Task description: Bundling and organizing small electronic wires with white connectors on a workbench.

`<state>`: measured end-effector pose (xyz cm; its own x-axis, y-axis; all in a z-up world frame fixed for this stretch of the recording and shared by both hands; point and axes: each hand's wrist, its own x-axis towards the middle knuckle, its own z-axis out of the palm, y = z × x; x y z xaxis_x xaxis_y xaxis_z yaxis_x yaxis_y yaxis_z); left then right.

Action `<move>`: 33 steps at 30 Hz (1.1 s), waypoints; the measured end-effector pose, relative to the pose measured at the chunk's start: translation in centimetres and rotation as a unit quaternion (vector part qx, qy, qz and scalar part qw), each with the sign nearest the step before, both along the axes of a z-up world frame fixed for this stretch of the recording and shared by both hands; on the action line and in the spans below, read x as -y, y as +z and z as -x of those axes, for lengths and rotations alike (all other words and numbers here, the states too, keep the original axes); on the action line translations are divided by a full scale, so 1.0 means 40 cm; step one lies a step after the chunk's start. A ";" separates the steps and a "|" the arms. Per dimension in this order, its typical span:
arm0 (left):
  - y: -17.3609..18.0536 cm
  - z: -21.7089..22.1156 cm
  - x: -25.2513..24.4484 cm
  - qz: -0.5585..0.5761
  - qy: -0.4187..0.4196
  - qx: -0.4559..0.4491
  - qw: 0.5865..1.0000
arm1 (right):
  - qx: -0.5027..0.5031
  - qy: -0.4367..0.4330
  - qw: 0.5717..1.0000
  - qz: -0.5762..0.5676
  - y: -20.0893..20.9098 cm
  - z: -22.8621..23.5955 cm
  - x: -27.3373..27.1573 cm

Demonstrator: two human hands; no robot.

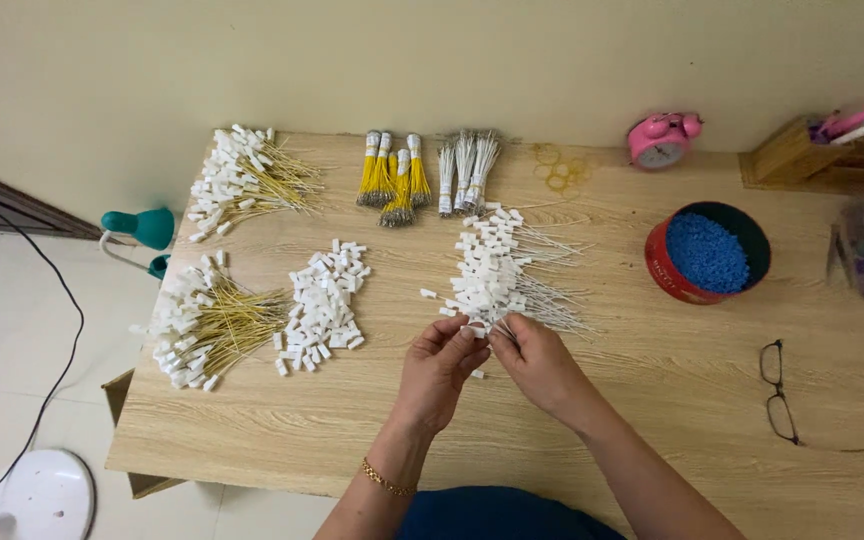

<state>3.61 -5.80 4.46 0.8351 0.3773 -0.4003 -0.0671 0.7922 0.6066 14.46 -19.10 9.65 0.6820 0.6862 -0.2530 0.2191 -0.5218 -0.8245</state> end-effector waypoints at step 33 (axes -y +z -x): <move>-0.239 0.201 -0.226 -0.704 0.079 -0.413 0.573 | -0.099 -0.094 0.989 -0.060 -0.056 -0.033 0.023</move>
<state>-4.43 3.25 -5.10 0.4912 0.8565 0.1584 0.7005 -0.4965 0.5126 15.77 -20.01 7.39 0.7453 0.5858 -0.3183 -0.0442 -0.4329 -0.9004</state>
